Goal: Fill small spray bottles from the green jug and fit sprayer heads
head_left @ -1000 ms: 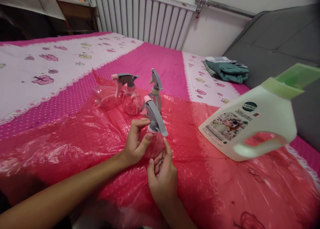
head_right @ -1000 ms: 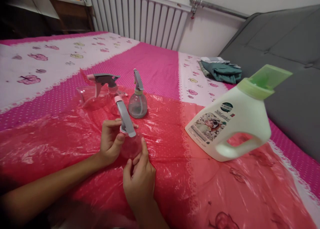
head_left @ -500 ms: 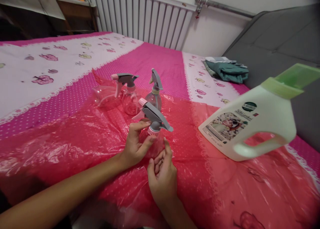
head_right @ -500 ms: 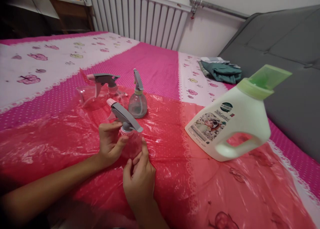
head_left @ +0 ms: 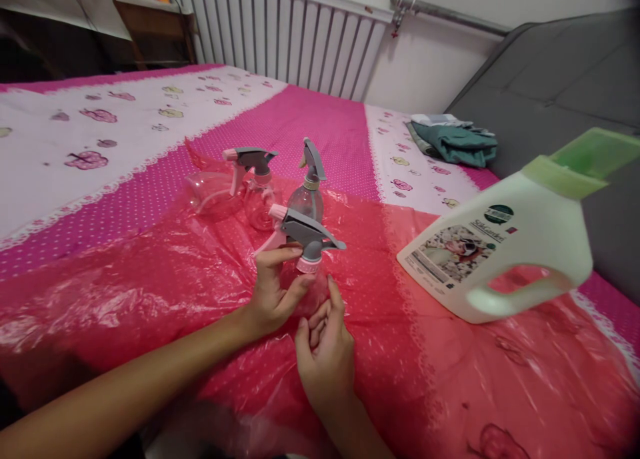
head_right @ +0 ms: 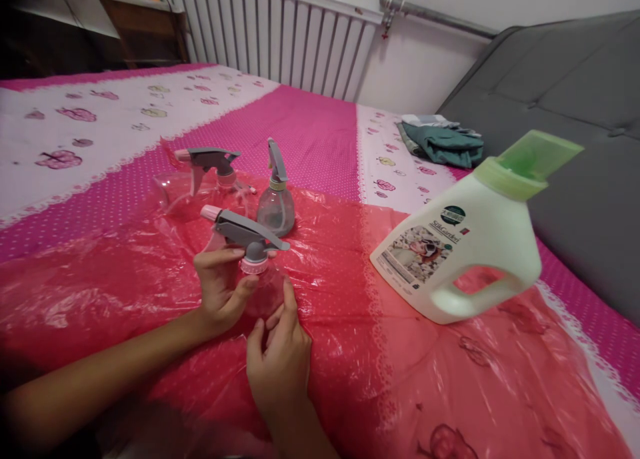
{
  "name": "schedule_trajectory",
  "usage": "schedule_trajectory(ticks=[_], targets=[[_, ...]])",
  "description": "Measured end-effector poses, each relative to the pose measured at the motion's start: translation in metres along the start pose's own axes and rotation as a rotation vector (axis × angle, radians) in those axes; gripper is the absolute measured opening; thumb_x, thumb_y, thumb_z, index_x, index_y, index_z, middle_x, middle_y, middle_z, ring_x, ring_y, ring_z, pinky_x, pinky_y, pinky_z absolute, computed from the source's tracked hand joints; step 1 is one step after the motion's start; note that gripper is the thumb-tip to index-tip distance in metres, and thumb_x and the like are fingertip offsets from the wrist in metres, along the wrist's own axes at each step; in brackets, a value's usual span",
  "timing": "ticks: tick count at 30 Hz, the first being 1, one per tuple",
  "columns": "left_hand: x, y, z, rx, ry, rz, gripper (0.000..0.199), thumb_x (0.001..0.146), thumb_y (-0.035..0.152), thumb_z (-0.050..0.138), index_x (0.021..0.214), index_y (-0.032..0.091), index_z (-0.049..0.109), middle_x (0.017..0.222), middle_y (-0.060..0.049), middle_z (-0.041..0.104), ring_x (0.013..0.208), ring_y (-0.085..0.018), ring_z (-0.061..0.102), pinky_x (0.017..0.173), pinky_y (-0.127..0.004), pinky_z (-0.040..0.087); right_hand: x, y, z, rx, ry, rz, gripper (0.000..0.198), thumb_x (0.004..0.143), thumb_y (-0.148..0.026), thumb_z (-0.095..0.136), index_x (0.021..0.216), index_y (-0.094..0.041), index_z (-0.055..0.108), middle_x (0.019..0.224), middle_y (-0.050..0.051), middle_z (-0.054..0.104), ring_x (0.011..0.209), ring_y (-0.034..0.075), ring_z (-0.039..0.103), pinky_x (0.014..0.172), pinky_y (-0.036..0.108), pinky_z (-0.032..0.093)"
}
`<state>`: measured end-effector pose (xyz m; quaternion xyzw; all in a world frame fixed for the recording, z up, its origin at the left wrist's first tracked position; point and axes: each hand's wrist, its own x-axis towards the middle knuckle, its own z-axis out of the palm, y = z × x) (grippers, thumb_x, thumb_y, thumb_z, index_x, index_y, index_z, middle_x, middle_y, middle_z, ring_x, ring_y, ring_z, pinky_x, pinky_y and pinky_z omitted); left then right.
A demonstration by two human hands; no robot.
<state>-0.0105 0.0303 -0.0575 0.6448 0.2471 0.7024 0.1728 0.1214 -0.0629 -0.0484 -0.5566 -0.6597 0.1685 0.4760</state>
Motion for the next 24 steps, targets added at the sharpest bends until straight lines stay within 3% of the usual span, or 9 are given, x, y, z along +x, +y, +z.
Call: schedule_trajectory(ticks=[9,15,24], targets=[[0.005,0.004,0.001,0.039,0.033,0.04,0.036,0.104,0.023,0.07,0.138,0.033,0.066,0.121,-0.005,0.074,0.125,-0.022,0.074,0.106,-0.039,0.06,-0.001,0.0,0.001,0.026,0.001,0.019,0.076,0.092,-0.017,0.052,0.165,-0.017,0.033,0.076,-0.005,0.066,0.048,0.011,0.056,0.044,0.022,0.044],[0.011,0.01,0.004,0.092,0.028,0.107,0.038,0.106,0.015,0.062,0.14,0.031,0.066,0.12,-0.004,0.074,0.123,-0.017,0.073,0.104,-0.031,0.059,0.0,0.0,0.001,0.044,-0.004,0.025,0.077,0.091,-0.016,0.052,0.165,-0.016,0.034,0.075,-0.005,0.066,0.048,0.011,0.055,0.045,0.022,0.043],[0.018,0.019,0.006,0.072,0.019,0.032,0.026,0.108,0.027,0.063,0.134,0.028,0.063,0.124,-0.007,0.072,0.116,-0.021,0.076,0.093,-0.035,0.061,0.0,-0.001,0.0,0.032,-0.003,0.033,0.072,0.091,-0.016,0.052,0.162,-0.015,0.038,0.075,-0.004,0.067,0.048,0.012,0.057,0.043,0.023,0.043]])
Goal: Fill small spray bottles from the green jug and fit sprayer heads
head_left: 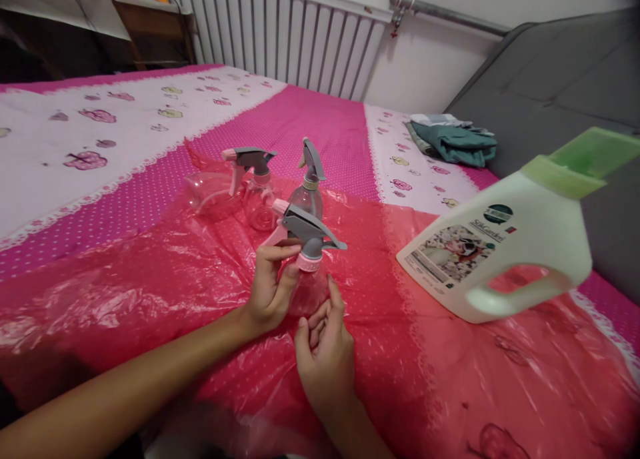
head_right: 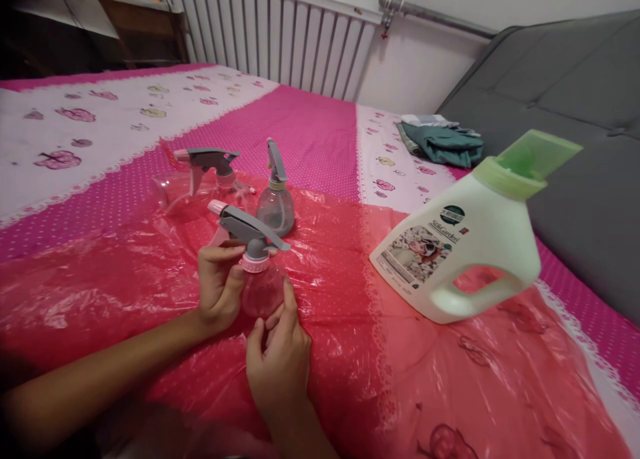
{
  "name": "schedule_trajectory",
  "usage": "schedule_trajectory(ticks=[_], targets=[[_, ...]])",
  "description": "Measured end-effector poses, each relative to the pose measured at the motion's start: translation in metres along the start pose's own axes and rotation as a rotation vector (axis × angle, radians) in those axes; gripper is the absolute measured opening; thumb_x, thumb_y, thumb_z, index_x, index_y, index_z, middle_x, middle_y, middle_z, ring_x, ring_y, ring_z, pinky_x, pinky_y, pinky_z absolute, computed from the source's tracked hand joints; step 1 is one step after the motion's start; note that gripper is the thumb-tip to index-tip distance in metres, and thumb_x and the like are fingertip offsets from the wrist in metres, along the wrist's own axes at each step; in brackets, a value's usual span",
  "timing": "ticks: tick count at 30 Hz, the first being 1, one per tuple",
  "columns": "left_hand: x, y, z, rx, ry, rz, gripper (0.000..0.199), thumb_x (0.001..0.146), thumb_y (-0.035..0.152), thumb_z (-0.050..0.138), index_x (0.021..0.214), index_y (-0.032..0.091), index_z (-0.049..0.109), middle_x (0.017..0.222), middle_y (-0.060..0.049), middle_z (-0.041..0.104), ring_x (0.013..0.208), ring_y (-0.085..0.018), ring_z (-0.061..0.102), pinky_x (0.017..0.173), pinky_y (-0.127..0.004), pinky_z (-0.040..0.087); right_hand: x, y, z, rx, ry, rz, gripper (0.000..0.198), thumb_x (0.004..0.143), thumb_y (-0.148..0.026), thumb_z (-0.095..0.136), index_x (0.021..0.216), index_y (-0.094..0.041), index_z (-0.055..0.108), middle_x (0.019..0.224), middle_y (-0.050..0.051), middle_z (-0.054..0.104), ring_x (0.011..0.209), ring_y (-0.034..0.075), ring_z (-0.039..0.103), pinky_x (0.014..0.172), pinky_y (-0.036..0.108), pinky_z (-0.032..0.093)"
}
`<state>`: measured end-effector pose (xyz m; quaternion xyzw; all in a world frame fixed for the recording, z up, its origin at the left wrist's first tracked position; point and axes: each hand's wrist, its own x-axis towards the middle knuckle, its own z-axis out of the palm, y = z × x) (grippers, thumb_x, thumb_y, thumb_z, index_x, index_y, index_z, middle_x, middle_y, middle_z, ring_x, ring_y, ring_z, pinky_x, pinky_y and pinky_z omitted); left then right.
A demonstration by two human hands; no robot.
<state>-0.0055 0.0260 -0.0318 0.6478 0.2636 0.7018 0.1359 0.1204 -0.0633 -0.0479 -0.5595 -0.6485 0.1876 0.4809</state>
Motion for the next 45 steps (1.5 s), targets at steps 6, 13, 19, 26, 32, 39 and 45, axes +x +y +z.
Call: schedule_trajectory(ticks=[6,13,19,26,32,39,45], targets=[[0.002,0.004,-0.005,0.067,-0.071,-0.061,0.033,0.111,0.032,0.057,0.142,0.027,0.066,0.122,-0.007,0.077,0.11,-0.022,0.076,0.096,-0.034,0.059,0.002,-0.002,-0.002,0.004,-0.013,-0.003,0.074,0.091,-0.016,0.052,0.164,-0.016,0.036,0.075,-0.004,0.066,0.052,0.013,0.062,0.047,0.024,0.049],[0.006,0.006,-0.005,0.073,-0.081,-0.095,0.036,0.113,0.041,0.049,0.129,0.022,0.075,0.115,-0.009,0.082,0.103,-0.024,0.078,0.089,-0.036,0.06,0.002,-0.004,-0.002,0.007,-0.004,-0.018,0.07,0.093,-0.017,0.051,0.162,-0.015,0.039,0.075,-0.004,0.067,0.053,0.013,0.063,0.049,0.025,0.05],[0.009,0.008,-0.004,-0.014,-0.112,-0.181,0.032,0.112,0.047,0.05,0.12,0.022,0.07,0.102,-0.006,0.079,0.088,-0.02,0.076,0.078,-0.032,0.059,0.002,-0.002,-0.002,0.003,-0.012,0.003,0.07,0.093,-0.018,0.052,0.162,-0.015,0.039,0.073,-0.004,0.067,0.052,0.014,0.062,0.048,0.025,0.049],[0.009,0.006,-0.002,-0.105,-0.107,-0.187,0.027,0.11,0.046,0.057,0.122,0.024,0.066,0.108,-0.007,0.079,0.093,-0.021,0.078,0.083,-0.035,0.062,0.001,-0.003,-0.002,0.025,-0.005,0.014,0.071,0.092,-0.017,0.052,0.162,-0.016,0.039,0.072,-0.004,0.067,0.05,0.013,0.06,0.047,0.025,0.047],[0.012,0.006,-0.004,-0.053,-0.208,-0.19,0.037,0.113,0.047,0.049,0.132,0.023,0.07,0.122,-0.01,0.081,0.112,-0.025,0.078,0.093,-0.038,0.062,0.001,-0.002,0.0,0.019,-0.005,0.007,0.076,0.093,-0.017,0.052,0.167,-0.018,0.033,0.076,-0.004,0.067,0.054,0.013,0.063,0.051,0.026,0.051],[0.003,0.003,-0.006,-0.078,-0.197,-0.204,0.038,0.109,0.045,0.058,0.141,0.025,0.062,0.126,-0.012,0.076,0.116,-0.026,0.075,0.092,-0.039,0.062,0.001,-0.002,0.0,0.024,-0.016,0.001,0.078,0.092,-0.015,0.051,0.168,-0.017,0.032,0.073,-0.006,0.064,0.053,0.013,0.061,0.052,0.026,0.05],[0.001,0.0,-0.006,-0.065,-0.16,-0.131,0.039,0.106,0.037,0.064,0.144,0.031,0.059,0.129,-0.008,0.073,0.117,-0.024,0.073,0.098,-0.04,0.062,0.001,-0.002,0.0,0.013,-0.006,-0.011,0.078,0.092,-0.015,0.051,0.168,-0.017,0.031,0.073,-0.006,0.064,0.05,0.013,0.059,0.05,0.026,0.049]])
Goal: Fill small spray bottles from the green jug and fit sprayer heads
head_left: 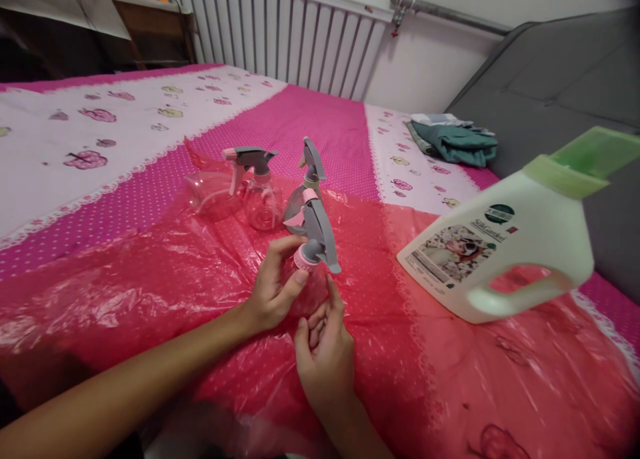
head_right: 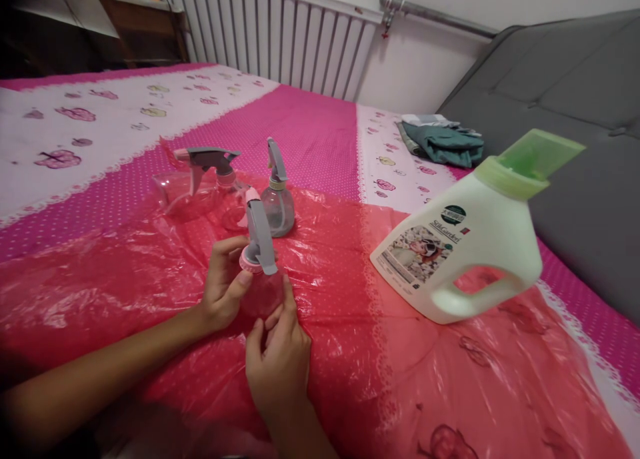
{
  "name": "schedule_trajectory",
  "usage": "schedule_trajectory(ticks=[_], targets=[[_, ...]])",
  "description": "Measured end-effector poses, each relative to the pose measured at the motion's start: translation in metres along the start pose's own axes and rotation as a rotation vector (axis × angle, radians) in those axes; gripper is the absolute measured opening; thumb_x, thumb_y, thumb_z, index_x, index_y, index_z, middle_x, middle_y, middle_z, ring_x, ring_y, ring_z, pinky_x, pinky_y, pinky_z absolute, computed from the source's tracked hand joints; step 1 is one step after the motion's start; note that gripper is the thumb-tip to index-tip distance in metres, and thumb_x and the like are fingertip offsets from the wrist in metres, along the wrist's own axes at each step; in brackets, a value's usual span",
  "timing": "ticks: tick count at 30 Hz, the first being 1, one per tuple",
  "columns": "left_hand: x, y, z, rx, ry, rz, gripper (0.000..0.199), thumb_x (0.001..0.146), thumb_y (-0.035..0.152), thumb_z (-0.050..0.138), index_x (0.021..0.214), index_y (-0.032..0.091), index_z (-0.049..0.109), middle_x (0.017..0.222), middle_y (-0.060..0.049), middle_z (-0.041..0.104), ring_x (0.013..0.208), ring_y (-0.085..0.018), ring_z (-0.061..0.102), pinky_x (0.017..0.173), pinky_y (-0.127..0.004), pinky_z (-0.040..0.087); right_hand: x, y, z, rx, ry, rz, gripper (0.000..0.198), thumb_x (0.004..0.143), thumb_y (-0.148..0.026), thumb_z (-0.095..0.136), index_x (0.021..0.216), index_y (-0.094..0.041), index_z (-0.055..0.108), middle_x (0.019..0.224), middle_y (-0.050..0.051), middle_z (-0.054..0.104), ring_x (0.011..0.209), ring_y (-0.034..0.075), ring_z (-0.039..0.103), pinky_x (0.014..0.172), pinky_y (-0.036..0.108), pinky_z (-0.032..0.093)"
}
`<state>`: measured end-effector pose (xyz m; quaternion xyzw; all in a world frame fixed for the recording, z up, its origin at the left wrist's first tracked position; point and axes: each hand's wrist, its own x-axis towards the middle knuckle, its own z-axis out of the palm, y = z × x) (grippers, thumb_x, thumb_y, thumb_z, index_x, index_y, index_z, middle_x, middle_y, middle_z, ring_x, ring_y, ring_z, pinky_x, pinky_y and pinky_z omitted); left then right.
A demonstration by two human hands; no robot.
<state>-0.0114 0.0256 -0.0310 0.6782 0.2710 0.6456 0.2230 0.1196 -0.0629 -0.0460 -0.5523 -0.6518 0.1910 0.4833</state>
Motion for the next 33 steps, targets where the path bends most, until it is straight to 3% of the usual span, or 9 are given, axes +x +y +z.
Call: schedule_trajectory(ticks=[7,11,14,22,30,33], targets=[[0.003,0.001,0.0,-0.018,-0.023,0.035,0.046,0.107,0.033,0.062,0.153,0.036,0.058,0.141,-0.008,0.072,0.126,-0.025,0.073,0.102,-0.04,0.062,0.001,-0.001,-0.002,-0.009,-0.004,-0.006,0.079,0.093,-0.016,0.051,0.169,-0.018,0.03,0.074,-0.005,0.065,0.053,0.013,0.063,0.05,0.026,0.051],[0.001,-0.001,0.0,-0.038,-0.035,0.014,0.043,0.108,0.032,0.06,0.151,0.033,0.059,0.139,-0.009,0.074,0.121,-0.025,0.075,0.098,-0.041,0.063,0.001,-0.002,-0.002,-0.02,-0.001,-0.019,0.079,0.094,-0.015,0.05,0.169,-0.018,0.029,0.074,-0.005,0.066,0.052,0.013,0.062,0.049,0.025,0.051],[-0.001,-0.003,0.001,-0.067,-0.032,0.009,0.043,0.107,0.03,0.061,0.15,0.032,0.056,0.138,-0.01,0.073,0.127,-0.026,0.072,0.096,-0.039,0.063,0.001,-0.001,-0.001,-0.023,0.001,-0.018,0.078,0.094,-0.015,0.05,0.169,-0.018,0.029,0.073,-0.006,0.065,0.053,0.013,0.063,0.05,0.025,0.051],[0.001,-0.007,0.003,-0.028,0.049,0.197,0.044,0.104,0.026,0.065,0.147,0.031,0.056,0.131,-0.006,0.068,0.121,-0.02,0.07,0.1,-0.033,0.059,0.0,0.0,-0.001,-0.039,0.0,-0.03,0.075,0.094,-0.015,0.051,0.166,-0.019,0.032,0.073,-0.007,0.064,0.053,0.012,0.062,0.049,0.023,0.05],[-0.005,-0.008,0.003,0.145,0.143,0.209,0.043,0.102,0.02,0.068,0.141,0.034,0.058,0.125,-0.003,0.068,0.116,-0.02,0.071,0.095,-0.035,0.061,0.001,0.0,-0.001,-0.043,0.013,-0.043,0.067,0.094,-0.017,0.051,0.159,-0.015,0.039,0.074,-0.005,0.065,0.049,0.012,0.059,0.045,0.022,0.047],[-0.01,-0.012,0.002,0.12,0.167,0.195,0.043,0.1,0.019,0.072,0.138,0.033,0.059,0.122,-0.002,0.066,0.113,-0.019,0.071,0.096,-0.034,0.061,0.001,0.0,-0.001,-0.049,0.013,-0.037,0.064,0.094,-0.018,0.05,0.158,-0.014,0.041,0.074,-0.004,0.065,0.049,0.012,0.058,0.045,0.022,0.047]])
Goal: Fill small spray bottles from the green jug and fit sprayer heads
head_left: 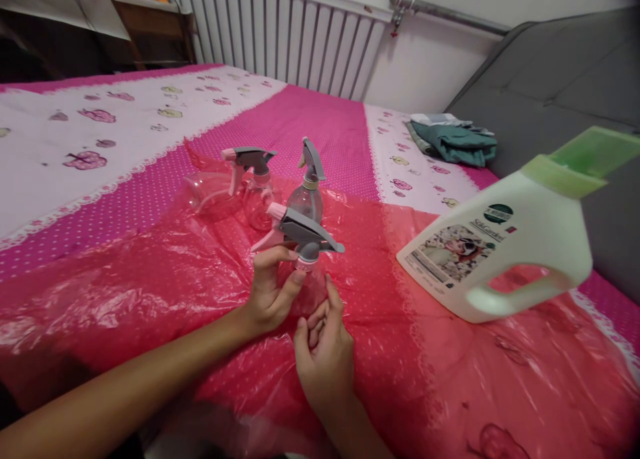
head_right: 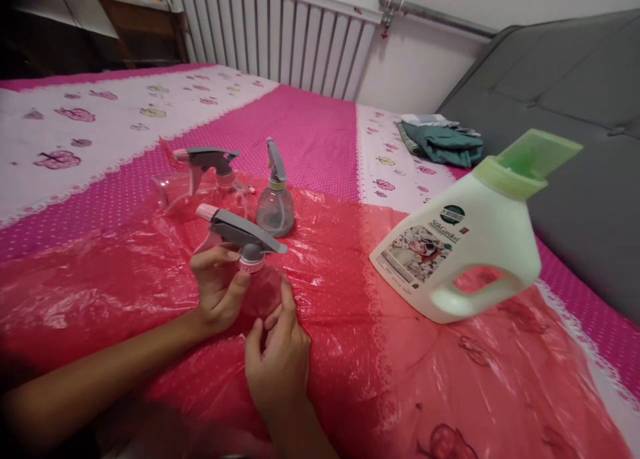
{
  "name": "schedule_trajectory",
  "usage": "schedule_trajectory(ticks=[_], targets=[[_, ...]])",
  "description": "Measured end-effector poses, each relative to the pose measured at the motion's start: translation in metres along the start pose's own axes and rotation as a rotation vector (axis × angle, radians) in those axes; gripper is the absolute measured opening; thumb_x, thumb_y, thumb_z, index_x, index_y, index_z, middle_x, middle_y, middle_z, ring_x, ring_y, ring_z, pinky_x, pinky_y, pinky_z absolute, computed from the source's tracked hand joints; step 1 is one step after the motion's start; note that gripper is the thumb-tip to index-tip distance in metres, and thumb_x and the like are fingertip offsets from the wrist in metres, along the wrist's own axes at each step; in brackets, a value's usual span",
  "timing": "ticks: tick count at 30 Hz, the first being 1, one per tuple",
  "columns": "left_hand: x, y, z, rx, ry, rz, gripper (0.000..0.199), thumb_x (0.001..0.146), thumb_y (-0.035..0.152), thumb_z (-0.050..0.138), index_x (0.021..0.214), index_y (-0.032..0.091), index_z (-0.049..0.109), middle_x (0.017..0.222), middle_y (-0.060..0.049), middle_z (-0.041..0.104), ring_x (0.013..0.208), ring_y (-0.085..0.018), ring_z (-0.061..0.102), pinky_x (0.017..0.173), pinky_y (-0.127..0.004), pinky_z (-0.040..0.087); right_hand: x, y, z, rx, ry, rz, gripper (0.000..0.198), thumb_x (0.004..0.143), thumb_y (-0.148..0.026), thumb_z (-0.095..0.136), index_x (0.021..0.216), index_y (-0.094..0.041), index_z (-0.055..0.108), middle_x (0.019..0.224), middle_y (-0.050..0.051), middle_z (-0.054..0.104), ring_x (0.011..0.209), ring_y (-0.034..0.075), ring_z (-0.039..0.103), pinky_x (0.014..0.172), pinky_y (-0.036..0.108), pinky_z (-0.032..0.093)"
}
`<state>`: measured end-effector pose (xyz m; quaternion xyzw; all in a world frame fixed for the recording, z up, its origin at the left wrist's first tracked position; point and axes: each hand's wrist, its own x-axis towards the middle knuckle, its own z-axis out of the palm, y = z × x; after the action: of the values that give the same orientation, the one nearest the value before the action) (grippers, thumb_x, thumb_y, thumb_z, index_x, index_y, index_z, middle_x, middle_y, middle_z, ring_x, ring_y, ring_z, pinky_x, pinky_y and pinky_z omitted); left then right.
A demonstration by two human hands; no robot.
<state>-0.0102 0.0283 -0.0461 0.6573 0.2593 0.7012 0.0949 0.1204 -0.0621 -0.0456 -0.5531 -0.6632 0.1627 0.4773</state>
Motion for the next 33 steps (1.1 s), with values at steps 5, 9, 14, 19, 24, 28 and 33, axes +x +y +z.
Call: schedule_trajectory(ticks=[5,9,14,19,24,28,33], targets=[[-0.007,-0.0023,0.0009,-0.104,-0.008,-0.103,0.039,0.1,0.02,0.073,0.132,0.034,0.056,0.119,-0.002,0.067,0.101,-0.02,0.075,0.096,-0.042,0.064,-0.0005,0.0006,0.0007,-0.006,0.003,-0.008,0.066,0.095,-0.018,0.05,0.159,-0.014,0.038,0.074,-0.005,0.064,0.047,0.011,0.055,0.043,0.021,0.045],[-0.0075,-0.0008,0.002,-0.094,-0.007,-0.086,0.039,0.1,0.02,0.074,0.132,0.034,0.057,0.118,-0.002,0.069,0.1,-0.019,0.076,0.097,-0.043,0.065,-0.0006,0.0011,0.0012,-0.003,-0.001,-0.009,0.069,0.094,-0.017,0.051,0.161,-0.015,0.036,0.074,-0.005,0.065,0.047,0.011,0.056,0.043,0.021,0.044],[-0.0067,-0.0011,-0.0013,-0.056,-0.041,-0.02,0.04,0.102,0.019,0.069,0.139,0.033,0.061,0.119,-0.004,0.072,0.105,-0.021,0.078,0.095,-0.041,0.066,-0.002,0.0014,0.0012,0.005,0.001,0.002,0.072,0.093,-0.016,0.05,0.163,-0.015,0.033,0.075,-0.005,0.066,0.05,0.012,0.059,0.046,0.022,0.047],[-0.0061,-0.0024,-0.0046,0.015,-0.067,0.021,0.048,0.1,0.017,0.068,0.145,0.034,0.062,0.127,-0.004,0.073,0.11,-0.022,0.077,0.095,-0.039,0.064,-0.0032,0.0018,0.0012,0.001,-0.004,-0.002,0.072,0.094,-0.016,0.051,0.163,-0.015,0.032,0.074,-0.006,0.064,0.048,0.011,0.057,0.044,0.021,0.045],[-0.003,0.0003,-0.0021,-0.002,-0.072,0.041,0.05,0.102,0.014,0.064,0.148,0.034,0.057,0.13,-0.004,0.071,0.11,-0.021,0.077,0.096,-0.039,0.065,-0.0026,0.002,0.0011,0.006,-0.001,0.009,0.073,0.093,-0.017,0.051,0.164,-0.016,0.033,0.076,-0.005,0.065,0.049,0.011,0.057,0.045,0.022,0.045],[-0.0015,0.0008,-0.0014,0.03,-0.066,0.083,0.049,0.103,0.012,0.062,0.148,0.032,0.058,0.127,-0.003,0.072,0.118,-0.02,0.075,0.1,-0.037,0.063,-0.0024,0.0021,0.0016,0.018,-0.005,0.016,0.072,0.092,-0.017,0.051,0.162,-0.015,0.035,0.076,-0.004,0.066,0.049,0.011,0.058,0.046,0.023,0.046],[-0.0015,0.001,0.001,-0.046,-0.075,-0.008,0.044,0.105,0.017,0.059,0.146,0.032,0.057,0.142,-0.006,0.069,0.136,-0.024,0.069,0.108,-0.04,0.061,-0.0019,0.0004,0.0008,0.035,-0.002,0.04,0.069,0.091,-0.017,0.051,0.159,-0.013,0.04,0.075,-0.004,0.066,0.049,0.012,0.057,0.045,0.024,0.044]])
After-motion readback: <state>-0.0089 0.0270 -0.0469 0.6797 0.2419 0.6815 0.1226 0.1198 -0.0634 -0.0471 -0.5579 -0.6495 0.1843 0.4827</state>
